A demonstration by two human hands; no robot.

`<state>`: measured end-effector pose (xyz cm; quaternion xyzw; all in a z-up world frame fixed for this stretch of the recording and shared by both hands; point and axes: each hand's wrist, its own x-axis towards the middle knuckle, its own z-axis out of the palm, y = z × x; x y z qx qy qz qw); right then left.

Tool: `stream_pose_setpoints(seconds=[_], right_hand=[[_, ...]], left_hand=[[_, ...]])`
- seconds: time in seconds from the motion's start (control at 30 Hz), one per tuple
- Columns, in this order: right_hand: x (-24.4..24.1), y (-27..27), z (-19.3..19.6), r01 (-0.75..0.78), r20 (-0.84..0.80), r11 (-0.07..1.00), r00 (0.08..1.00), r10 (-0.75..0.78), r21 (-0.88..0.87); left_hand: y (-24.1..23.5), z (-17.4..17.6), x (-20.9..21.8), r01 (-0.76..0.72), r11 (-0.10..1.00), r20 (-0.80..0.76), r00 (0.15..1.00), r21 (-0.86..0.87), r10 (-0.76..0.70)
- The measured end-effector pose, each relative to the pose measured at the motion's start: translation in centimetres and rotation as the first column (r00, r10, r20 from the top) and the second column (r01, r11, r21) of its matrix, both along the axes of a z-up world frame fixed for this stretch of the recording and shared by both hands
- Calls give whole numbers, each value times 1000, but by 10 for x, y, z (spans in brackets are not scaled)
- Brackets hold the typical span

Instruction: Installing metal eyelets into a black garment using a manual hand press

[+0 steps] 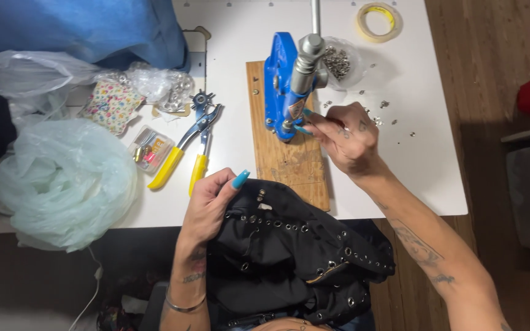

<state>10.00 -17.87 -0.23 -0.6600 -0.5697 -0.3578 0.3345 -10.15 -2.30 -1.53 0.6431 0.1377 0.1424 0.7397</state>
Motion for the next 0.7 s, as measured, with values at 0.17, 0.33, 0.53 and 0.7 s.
stream_pose_setpoints(seconds=[0.17,0.33,0.53,0.7], right_hand=[[-13,21,15,-86,-81,996,993,84,-28],[-15,27,18,-138,-170,990,977,132,-25],[-15,-9,4,-222,-356,974,914,196,-35],[-72,-24,22,-357,-796,906,604,37,-228]], left_hand=[[2,1,-1,26,999,19,999,29,-27],[2,-2,0,32,999,19,999,26,-33],[-2,3,-3,31,997,-2,1000,70,-31],[-17,51,16,69,988,-17,998,140,-67]])
